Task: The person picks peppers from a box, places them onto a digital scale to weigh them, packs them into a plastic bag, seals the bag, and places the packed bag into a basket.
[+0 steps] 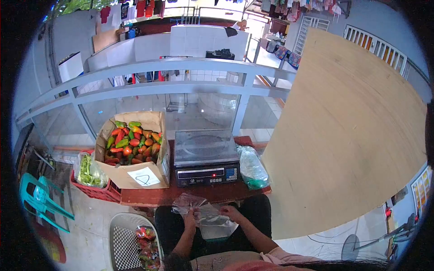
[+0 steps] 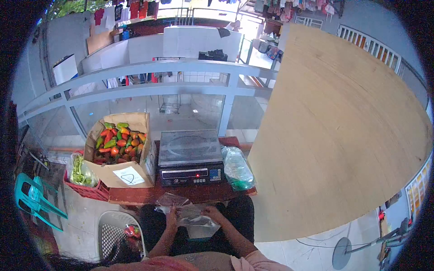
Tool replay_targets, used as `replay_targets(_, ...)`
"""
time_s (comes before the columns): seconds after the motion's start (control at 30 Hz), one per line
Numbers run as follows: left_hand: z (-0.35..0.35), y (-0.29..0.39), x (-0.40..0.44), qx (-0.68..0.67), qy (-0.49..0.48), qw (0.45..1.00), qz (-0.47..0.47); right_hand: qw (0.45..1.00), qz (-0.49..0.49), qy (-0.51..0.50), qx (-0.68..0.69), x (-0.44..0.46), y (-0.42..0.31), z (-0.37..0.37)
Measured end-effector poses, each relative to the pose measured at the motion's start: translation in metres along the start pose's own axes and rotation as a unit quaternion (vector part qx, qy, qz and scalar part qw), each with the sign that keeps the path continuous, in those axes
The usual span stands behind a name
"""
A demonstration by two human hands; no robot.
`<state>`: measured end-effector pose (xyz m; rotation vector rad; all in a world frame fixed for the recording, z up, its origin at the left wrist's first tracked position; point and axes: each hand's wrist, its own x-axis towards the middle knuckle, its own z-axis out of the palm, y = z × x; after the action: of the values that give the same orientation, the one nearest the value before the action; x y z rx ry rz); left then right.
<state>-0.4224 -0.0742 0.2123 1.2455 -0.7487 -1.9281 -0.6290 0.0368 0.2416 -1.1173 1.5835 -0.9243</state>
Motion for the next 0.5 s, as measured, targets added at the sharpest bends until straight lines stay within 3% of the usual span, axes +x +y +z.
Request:
replay_targets(0.1, -0.003, -0.002, 0.001, 0.044, -0.065, 0.996, 0.03, 0.958, -0.003, 0.104, 0.268, 0.0, -0.022, -0.003)
replay_targets(0.2, -0.007, -0.001, 0.004, 0.118, -0.119, 0.984, 0.063, 0.974, 0.008, 0.155, 0.166, -0.006, -0.049, -0.009)
replay_targets(0.27, -0.013, -0.025, 0.021, 0.229, 0.036, 0.958, 0.17, 0.985, -0.033, 0.164, 0.045, -0.006, -0.062, -0.012)
replay_targets(0.3, -0.016, -0.035, 0.026, 0.282, 0.114, 0.927, 0.22, 0.984, -0.053, 0.168, -0.015, -0.007, -0.064, -0.012)
replay_targets(0.37, 0.013, 0.013, -0.018, 0.327, 0.135, 0.875, 0.329, 0.977, -0.083, 0.146, -0.133, -0.007, -0.062, -0.01)
replay_targets(0.5, 0.053, 0.087, -0.087, 0.466, 0.077, 0.72, 0.509, 0.933, -0.184, 0.123, -0.285, 0.0, -0.046, 0.002)
